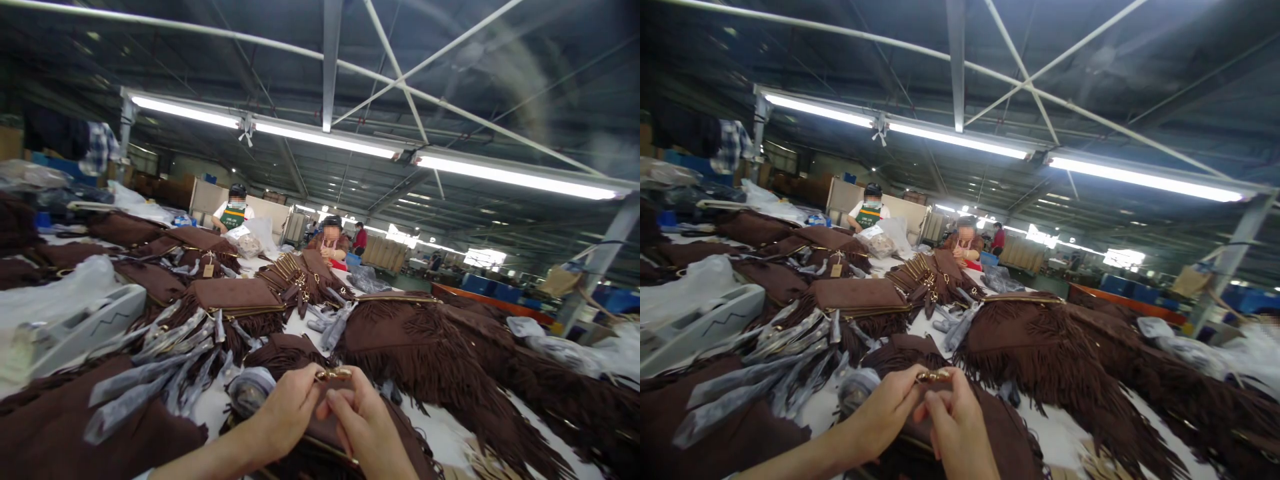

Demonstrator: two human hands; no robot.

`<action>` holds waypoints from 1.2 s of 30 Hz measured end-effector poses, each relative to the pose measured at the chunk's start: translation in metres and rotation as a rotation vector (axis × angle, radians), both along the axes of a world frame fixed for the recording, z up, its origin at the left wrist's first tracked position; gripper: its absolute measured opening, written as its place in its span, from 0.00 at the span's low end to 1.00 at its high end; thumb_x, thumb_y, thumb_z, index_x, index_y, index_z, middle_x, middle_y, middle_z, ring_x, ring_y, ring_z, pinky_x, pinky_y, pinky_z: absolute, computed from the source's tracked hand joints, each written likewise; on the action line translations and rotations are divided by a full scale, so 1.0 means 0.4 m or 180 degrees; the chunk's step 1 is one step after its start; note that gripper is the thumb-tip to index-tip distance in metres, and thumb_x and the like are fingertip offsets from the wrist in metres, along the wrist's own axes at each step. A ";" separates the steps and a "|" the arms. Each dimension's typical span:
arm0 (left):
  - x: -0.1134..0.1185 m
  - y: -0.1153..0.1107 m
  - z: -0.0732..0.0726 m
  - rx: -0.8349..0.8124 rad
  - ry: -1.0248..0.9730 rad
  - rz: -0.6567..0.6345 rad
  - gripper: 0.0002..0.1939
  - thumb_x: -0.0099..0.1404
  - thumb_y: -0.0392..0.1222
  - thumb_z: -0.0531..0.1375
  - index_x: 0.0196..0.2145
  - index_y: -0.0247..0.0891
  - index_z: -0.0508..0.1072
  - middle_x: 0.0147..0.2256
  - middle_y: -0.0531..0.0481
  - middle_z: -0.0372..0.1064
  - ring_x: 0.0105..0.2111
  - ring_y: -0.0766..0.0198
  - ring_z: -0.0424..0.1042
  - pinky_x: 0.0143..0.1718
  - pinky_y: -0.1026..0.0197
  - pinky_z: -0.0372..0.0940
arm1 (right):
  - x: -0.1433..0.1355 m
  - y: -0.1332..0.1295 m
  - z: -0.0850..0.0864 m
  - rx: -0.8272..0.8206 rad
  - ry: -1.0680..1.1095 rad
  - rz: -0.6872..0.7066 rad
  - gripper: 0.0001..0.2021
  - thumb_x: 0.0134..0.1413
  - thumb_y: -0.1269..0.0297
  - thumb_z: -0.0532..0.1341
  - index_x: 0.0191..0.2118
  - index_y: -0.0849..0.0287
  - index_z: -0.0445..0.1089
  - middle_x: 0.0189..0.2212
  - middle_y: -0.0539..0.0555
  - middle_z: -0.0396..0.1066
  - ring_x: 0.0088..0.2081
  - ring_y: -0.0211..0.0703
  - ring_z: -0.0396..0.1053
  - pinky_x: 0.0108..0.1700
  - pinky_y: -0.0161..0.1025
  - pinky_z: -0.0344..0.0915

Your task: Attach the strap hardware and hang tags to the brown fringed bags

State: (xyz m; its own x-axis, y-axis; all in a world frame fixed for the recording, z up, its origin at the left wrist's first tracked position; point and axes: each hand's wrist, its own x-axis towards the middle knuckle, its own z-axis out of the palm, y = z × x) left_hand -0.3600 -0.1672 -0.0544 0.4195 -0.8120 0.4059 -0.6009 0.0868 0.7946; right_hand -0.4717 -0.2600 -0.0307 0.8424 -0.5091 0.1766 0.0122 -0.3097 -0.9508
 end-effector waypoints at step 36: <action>-0.016 -0.035 -0.016 -0.0638 0.1357 -0.0346 0.11 0.64 0.45 0.55 0.29 0.36 0.69 0.20 0.55 0.62 0.24 0.66 0.63 0.30 0.64 0.58 | -0.007 -0.016 -0.045 0.0281 -0.0372 0.0154 0.23 0.53 0.48 0.60 0.46 0.59 0.56 0.22 0.46 0.69 0.11 0.26 0.49 0.14 0.26 0.41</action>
State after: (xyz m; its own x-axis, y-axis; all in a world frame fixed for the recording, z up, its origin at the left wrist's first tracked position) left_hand -0.3665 -0.1812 -0.0606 0.4995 -0.7838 0.3691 -0.2043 0.3075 0.9294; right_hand -0.4744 -0.2663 -0.0489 0.8427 -0.4863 0.2311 0.1371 -0.2213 -0.9655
